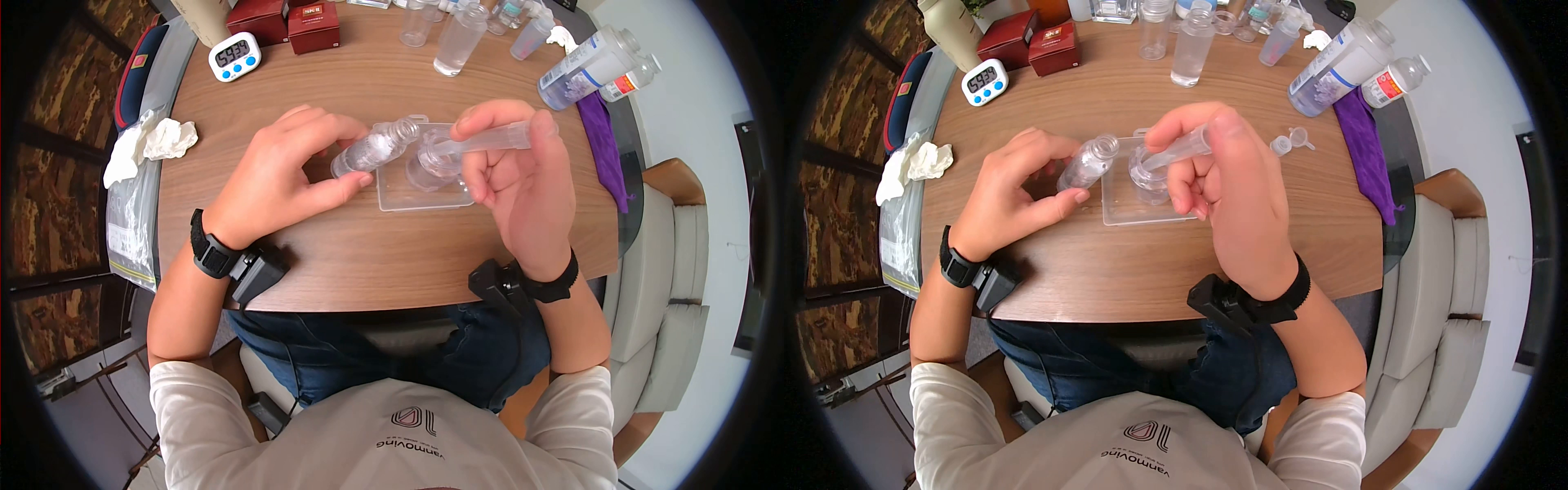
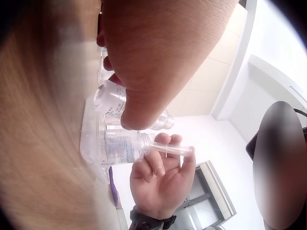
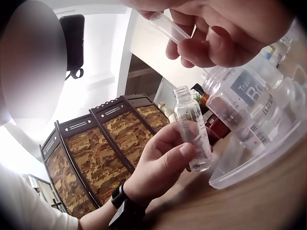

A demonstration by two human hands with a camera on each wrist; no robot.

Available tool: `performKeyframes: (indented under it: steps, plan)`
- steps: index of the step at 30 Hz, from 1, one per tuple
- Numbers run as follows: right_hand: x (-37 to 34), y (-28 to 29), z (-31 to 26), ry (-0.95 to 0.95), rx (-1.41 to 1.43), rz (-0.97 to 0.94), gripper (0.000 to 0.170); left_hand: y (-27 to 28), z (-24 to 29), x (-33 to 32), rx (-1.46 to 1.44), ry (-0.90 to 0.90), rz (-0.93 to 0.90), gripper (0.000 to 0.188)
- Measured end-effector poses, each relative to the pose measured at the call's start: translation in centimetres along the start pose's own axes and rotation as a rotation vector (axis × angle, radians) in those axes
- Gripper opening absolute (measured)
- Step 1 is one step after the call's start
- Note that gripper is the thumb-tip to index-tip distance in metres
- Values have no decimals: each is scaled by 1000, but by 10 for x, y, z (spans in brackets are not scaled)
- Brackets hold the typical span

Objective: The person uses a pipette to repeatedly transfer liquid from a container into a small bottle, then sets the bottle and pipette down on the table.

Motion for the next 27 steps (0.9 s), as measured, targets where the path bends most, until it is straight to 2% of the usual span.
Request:
performKeyframes:
  steps: [5, 8, 10, 12, 13, 15, 18, 21, 22, 25, 27]
  plan:
    - [1, 0, -7, 46, -129, -57, 51, -3, -3, -1, -8, -10, -4, 37]
    - [0, 4, -13, 82, -132, -13, 48, -3, -2, 0, -11, 2, -11, 37]
    - [0, 16, -28, 194, -129, 44, 46, -3, -4, 0, 2, 36, -30, 36]
    - [0, 27, -54, 336, 89, -19, 47, -4, -5, -1, -10, 13, -26, 36]
    - [-1, 34, -61, 335, 91, -23, 47, -4, -4, -1, -22, -8, -23, 35]
    - [-7, 50, -80, 399, 209, 55, 50, -5, -2, -1, -14, -35, -24, 35]
    - [-6, 46, -87, 424, 372, -12, 53, -6, 4, -1, 11, -61, -38, 34]
    - [-7, 32, -78, 385, 274, 12, 44, -7, 5, -1, 28, -58, -44, 35]
    - [-6, 28, -71, 366, 307, -69, 46, -7, 5, -2, 21, -60, -41, 35]
    - [-4, 22, -63, 387, 217, -109, 50, -7, 5, -1, 21, -80, -41, 36]
    - [-4, 23, -61, 384, 254, -149, 54, -7, 5, -1, 27, -73, -50, 36]
Point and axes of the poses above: each hand's wrist, its own x-axis towards the middle knuckle, its own y-axis out of the back of the hand, z = x × y, the point moved 9 cm from there along x, towards the middle knuckle, and after that the axes turned 12 degrees about y, right-handed, at the moved point
